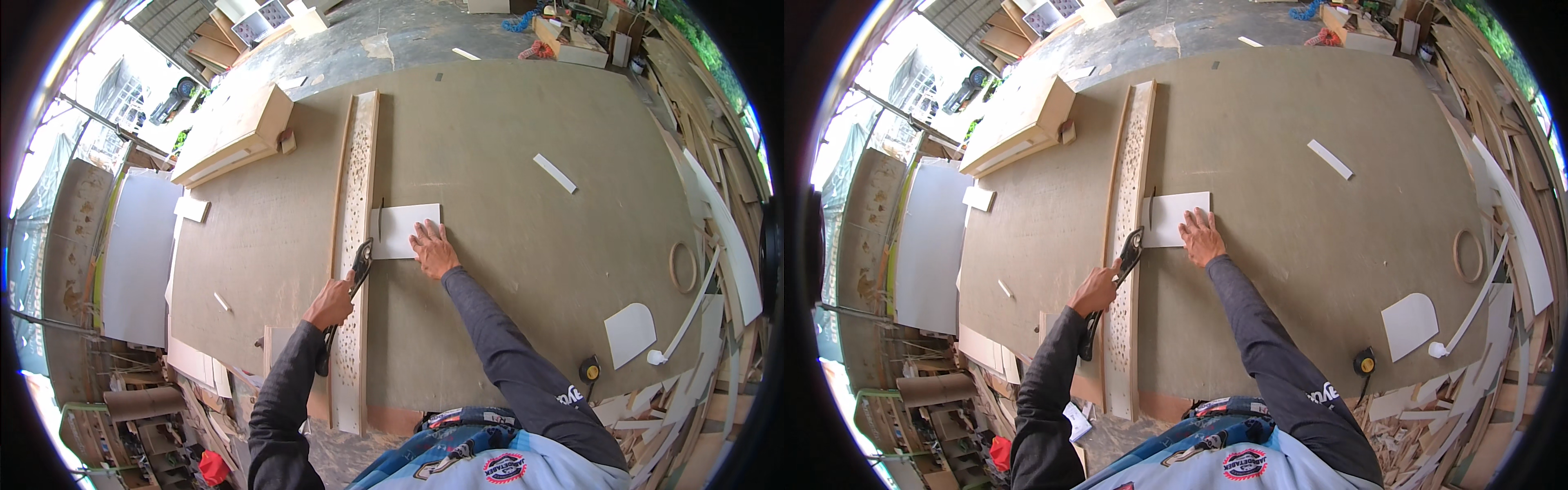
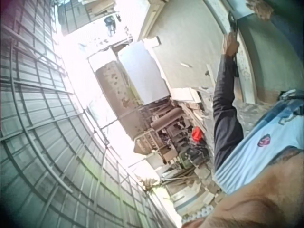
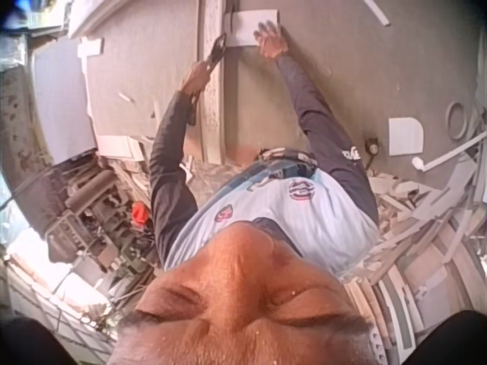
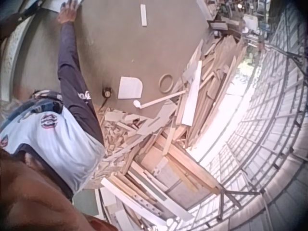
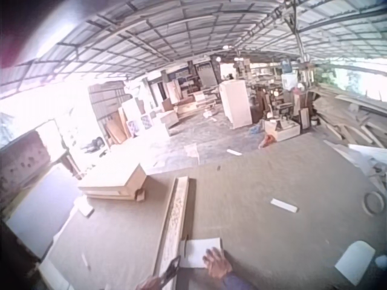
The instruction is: The person cuts several small wooden strips from a sheet of wood using a blade and a straight edge, then applies glue from a bottle to the strips and arranges them on a larger rectangular piece of wood.
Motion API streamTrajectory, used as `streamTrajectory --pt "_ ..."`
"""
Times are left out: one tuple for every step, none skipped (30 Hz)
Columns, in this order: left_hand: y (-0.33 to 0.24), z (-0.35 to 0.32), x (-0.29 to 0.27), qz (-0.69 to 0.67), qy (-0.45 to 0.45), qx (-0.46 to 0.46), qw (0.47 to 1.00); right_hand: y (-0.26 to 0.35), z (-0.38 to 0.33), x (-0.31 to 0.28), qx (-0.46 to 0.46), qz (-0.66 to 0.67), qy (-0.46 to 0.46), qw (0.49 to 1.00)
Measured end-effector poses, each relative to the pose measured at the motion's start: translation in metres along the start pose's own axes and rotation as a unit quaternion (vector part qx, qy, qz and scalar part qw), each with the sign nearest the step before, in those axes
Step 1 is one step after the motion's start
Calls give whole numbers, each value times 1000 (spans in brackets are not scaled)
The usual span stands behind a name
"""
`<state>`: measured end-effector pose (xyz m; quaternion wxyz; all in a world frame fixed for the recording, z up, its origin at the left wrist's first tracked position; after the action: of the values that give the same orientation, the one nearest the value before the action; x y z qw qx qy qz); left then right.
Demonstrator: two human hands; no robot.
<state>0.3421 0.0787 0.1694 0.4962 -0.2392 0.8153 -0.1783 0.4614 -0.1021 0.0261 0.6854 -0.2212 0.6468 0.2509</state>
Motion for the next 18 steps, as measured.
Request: streamTrajectory --pt "2 4 -2 -3 -3 1 1000 -3 4 1 0 0 3 1000" --pt "2 8 -4 -6 -7 2 1000 -5 8 1 0 0 6 1000" --pt "0 12 -6 -14 -3 -11 1000 -7 11 2 -1 0 10 1000" --pt "-3 15 -9 -21 1 -23 1000 -10 15 2 -1 0 11 1000" --pt "-6 19 -12 -28 5 -35 999 -12 18 1 0 1 12 1000" --pt "-7 23 -15 -28 8 -39 999 -15 21 1 0 1 13 1000" --pt "-9 26 -17 -28 12 -42 999 -17 24 1 -1 3 12 1000" --pt "-9 29 -18 -28 15 -46 998 -19 27 1 -2 6 12 1000" --pt "-8 32 -19 -20 8 -37 999 -21 29 1 -3 8 11 1000" --pt "-5 36 -19 -12 1 -28 1000 -23 31 2 -1 8 11 1000" --pt "-2 41 -18 -4 -6 -19 1000 -24 32 3 2 9 11 1000" --pt "1 50 -18 13 -17 -2 1000 -27 35 2 5 8 8 1000" --pt "3 57 -18 30 -28 15 999 -27 38 1 3 18 5 1000" --pt "5 63 -19 47 -39 32 998 -27 38 -1 2 27 2 1000" --pt "-1 70 -22 31 -29 18 999 -31 34 1 4 33 2 999" --pt "-12 74 -29 15 -20 2 1000 -37 31 2 17 38 -6 999" --pt "-21 82 -36 -1 -11 -13 1000 -43 26 2 31 42 -14 999" --pt "-28 89 -41 3 -12 -14 1000 -47 18 2 42 47 -22 998"
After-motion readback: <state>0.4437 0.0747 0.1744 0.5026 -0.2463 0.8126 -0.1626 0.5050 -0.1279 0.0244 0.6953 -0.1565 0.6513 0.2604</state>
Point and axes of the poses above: each hand's wrist, its own z-axis towards the middle knuckle, its own x-axis out of the palm, y = z × x, the point moved 7 cm from there along z, towards the middle knuckle, and after that the axes turned 11 degrees about -z, right-handed, at the moved point
